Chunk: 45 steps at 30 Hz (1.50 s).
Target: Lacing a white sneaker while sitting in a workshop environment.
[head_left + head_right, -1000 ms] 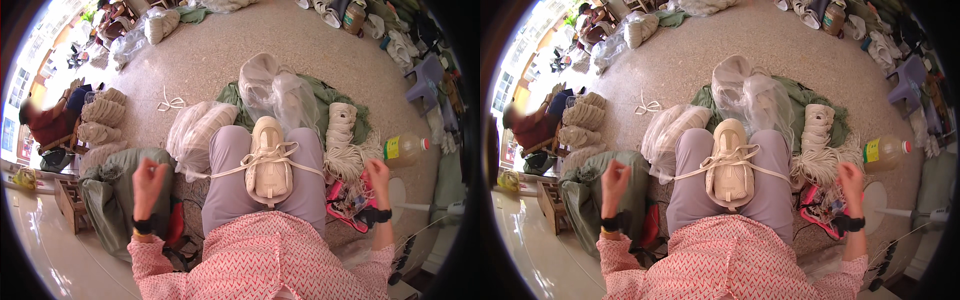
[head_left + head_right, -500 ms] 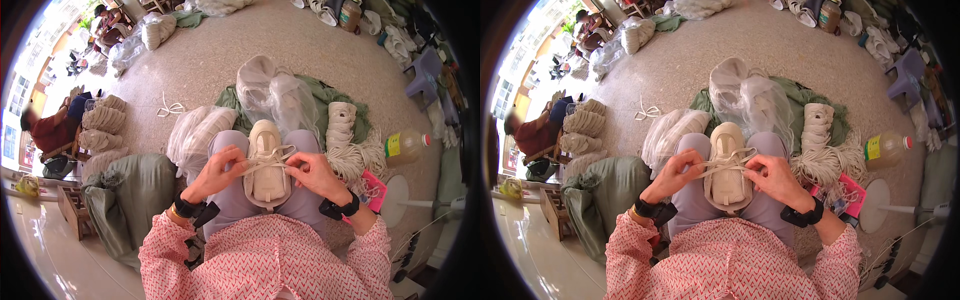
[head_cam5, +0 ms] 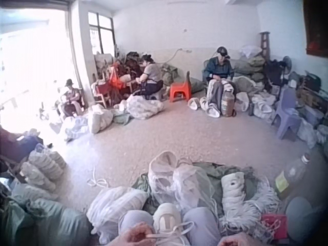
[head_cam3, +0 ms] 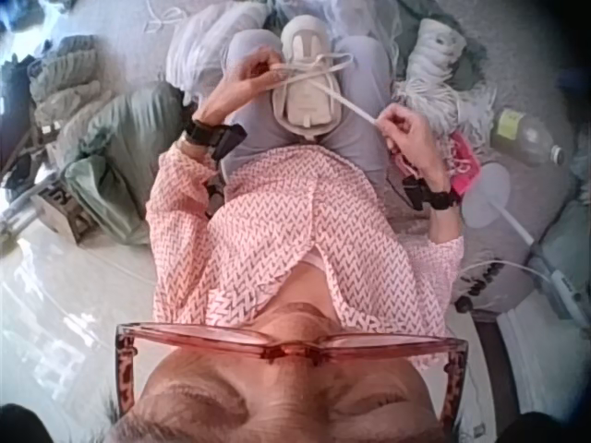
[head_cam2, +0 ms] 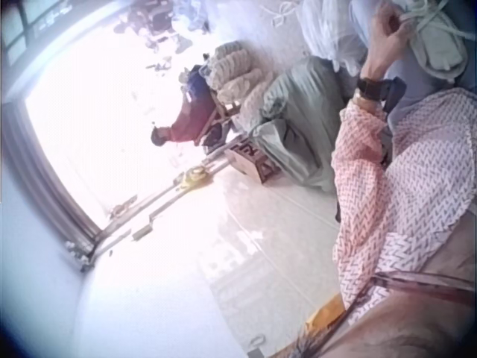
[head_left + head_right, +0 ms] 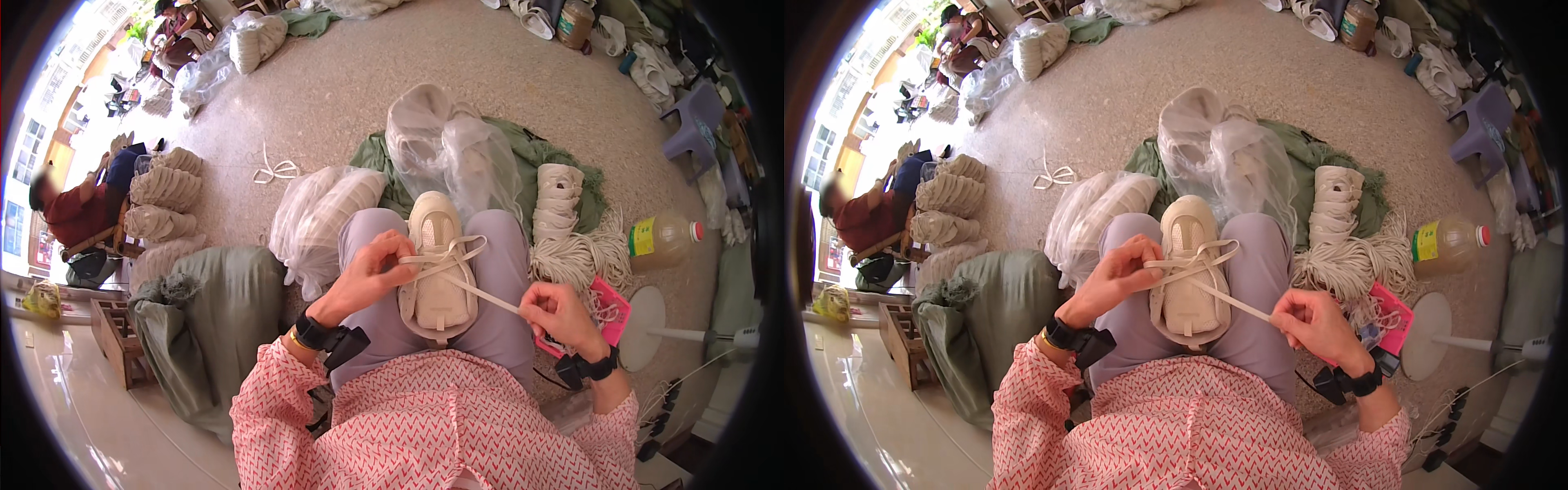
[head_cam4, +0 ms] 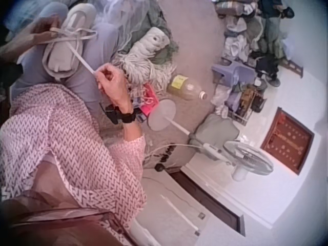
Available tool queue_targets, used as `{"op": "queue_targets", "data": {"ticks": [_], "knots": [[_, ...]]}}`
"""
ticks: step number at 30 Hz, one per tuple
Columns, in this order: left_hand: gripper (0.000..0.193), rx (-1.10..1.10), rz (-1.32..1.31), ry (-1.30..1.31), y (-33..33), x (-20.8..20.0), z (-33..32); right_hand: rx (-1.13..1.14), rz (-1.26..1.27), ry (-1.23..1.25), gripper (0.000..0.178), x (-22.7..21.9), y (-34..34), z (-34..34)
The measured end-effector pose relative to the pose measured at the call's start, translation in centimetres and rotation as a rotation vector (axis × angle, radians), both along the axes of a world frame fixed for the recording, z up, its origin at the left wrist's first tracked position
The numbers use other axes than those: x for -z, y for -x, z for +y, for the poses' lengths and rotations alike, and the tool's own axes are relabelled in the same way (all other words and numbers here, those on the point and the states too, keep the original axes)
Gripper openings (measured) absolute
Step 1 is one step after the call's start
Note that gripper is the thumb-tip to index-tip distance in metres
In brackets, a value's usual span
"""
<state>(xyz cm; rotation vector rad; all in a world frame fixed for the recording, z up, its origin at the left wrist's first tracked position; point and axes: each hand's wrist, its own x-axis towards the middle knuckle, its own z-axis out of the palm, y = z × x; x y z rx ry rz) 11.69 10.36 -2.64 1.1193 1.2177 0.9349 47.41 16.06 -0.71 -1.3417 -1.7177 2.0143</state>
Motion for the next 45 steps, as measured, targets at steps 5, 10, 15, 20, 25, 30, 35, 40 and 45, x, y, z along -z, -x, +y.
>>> {"op": "queue_targets", "data": {"ticks": [5,10,15,20,25,30,35,40,45], "knots": [[0.016,0.027,0.268,-0.166,-0.7,1.4,0.2,0.055,-0.007,0.037,0.010,0.6,-3.0,-1.6],[0.020,-0.022,0.375,-0.304,-1.3,1.3,-0.1,0.099,-0.069,0.035,0.009,1.5,-7.9,-1.8],[0.021,-0.062,0.383,-0.322,-1.8,0.9,-0.3,0.156,-0.053,-0.109,0.007,0.6,-4.0,-0.7],[0.018,-0.085,0.422,-0.268,-1.9,0.8,-0.9,-0.054,0.004,-0.778,0.023,-0.7,4.3,2.4],[0.019,-0.104,0.406,-0.252,-2.2,0.6,-1.1,-0.275,0.123,-1.010,0.022,0.2,10.8,5.0],[0.019,-0.109,0.411,-0.262,-2.0,1.0,-1.1,-0.438,0.106,-1.123,0.010,0.1,11.7,5.6],[0.019,-0.104,0.375,-0.232,-1.7,1.1,-1.1,-0.393,0.075,-0.860,0.015,-0.9,10.6,3.9],[0.019,-0.095,0.357,-0.184,-1.7,0.6,-1.0,-0.223,0.026,-0.632,0.015,-1.2,10.2,2.8],[0.019,-0.084,0.321,-0.140,-1.3,1.0,-1.4,-0.157,-0.035,-0.511,0.015,-0.4,10.0,3.1]]}}
